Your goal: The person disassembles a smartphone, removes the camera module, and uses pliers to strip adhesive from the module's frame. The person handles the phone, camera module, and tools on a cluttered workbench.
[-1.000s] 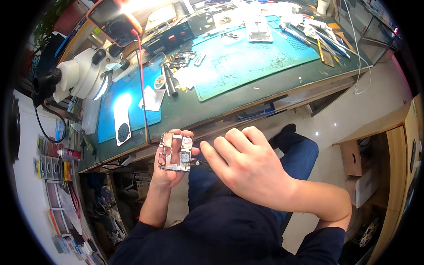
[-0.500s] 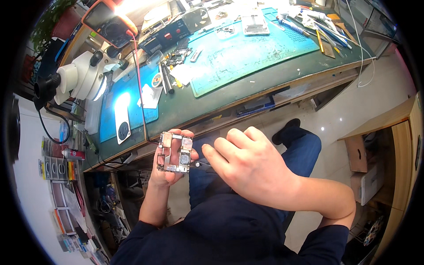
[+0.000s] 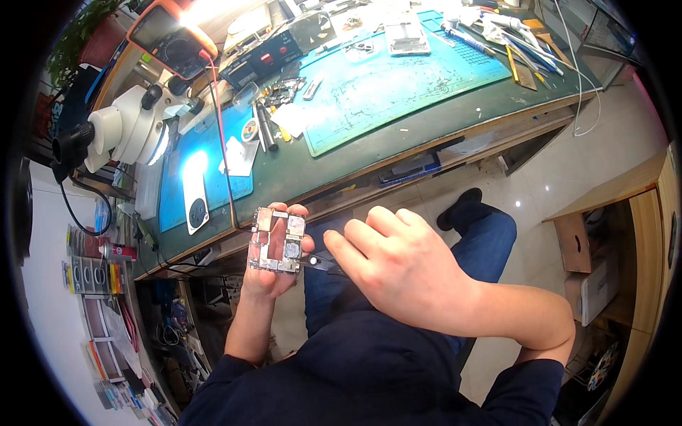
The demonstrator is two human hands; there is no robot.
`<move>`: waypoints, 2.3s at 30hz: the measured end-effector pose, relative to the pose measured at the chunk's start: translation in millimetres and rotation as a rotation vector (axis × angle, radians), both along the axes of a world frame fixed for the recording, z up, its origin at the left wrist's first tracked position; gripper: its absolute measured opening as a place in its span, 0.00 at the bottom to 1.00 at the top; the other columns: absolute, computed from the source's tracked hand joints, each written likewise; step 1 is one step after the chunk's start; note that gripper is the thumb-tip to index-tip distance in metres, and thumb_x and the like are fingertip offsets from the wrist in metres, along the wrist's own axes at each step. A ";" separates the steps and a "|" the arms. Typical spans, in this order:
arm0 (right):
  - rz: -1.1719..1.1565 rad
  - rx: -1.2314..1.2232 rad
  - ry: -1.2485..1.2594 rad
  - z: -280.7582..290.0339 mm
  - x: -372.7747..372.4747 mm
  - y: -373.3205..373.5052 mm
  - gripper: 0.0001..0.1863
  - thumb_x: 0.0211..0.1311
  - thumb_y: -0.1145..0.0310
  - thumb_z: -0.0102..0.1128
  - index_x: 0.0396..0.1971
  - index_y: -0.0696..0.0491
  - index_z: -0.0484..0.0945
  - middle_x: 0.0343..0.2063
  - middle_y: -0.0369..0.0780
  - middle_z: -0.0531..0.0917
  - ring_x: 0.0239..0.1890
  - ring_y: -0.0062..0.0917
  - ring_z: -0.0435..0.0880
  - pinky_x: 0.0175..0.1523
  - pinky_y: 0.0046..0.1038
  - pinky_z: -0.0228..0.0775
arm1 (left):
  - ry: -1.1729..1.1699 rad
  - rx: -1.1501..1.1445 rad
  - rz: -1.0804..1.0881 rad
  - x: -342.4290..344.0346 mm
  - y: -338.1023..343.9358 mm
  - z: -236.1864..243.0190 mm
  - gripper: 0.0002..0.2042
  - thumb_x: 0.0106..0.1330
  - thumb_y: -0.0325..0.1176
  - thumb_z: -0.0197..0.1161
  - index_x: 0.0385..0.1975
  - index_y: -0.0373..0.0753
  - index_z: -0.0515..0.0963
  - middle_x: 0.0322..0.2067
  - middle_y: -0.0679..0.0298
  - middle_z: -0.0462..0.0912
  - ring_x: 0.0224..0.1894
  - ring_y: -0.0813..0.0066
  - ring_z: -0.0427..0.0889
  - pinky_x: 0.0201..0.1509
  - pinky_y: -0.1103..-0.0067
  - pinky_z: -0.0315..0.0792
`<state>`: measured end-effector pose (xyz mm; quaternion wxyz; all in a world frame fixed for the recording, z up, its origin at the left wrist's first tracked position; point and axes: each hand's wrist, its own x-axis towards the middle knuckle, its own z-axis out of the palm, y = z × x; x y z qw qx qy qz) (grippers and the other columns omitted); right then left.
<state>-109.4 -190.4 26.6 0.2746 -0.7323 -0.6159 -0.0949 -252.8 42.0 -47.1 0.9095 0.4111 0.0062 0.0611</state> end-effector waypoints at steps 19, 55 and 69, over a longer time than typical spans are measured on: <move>-0.032 -0.035 -0.073 -0.2 -1.1 6.3 0.06 0.56 0.70 0.65 0.33 0.51 0.77 0.26 0.34 0.73 0.31 0.24 0.77 0.35 0.28 0.69 | -0.040 0.044 0.042 5.2 2.8 7.7 0.56 0.47 0.37 0.93 0.74 0.35 0.60 0.73 0.49 0.65 0.62 0.55 0.85 0.67 0.62 0.85; -0.128 0.118 -0.011 -7.8 2.5 16.5 0.17 0.56 0.69 0.68 0.47 0.53 0.85 0.31 0.33 0.77 0.36 0.26 0.79 0.40 0.30 0.69 | -0.108 0.177 0.192 8.3 4.1 6.6 0.54 0.54 0.31 0.88 0.78 0.39 0.56 0.78 0.49 0.60 0.72 0.47 0.77 0.68 0.57 0.84; -0.086 0.063 -0.077 -5.8 3.4 16.0 0.16 0.56 0.69 0.65 0.46 0.54 0.85 0.30 0.33 0.75 0.36 0.25 0.78 0.42 0.29 0.69 | -0.137 0.159 0.124 9.0 10.6 4.1 0.53 0.55 0.31 0.88 0.78 0.37 0.56 0.77 0.45 0.62 0.67 0.49 0.82 0.65 0.58 0.87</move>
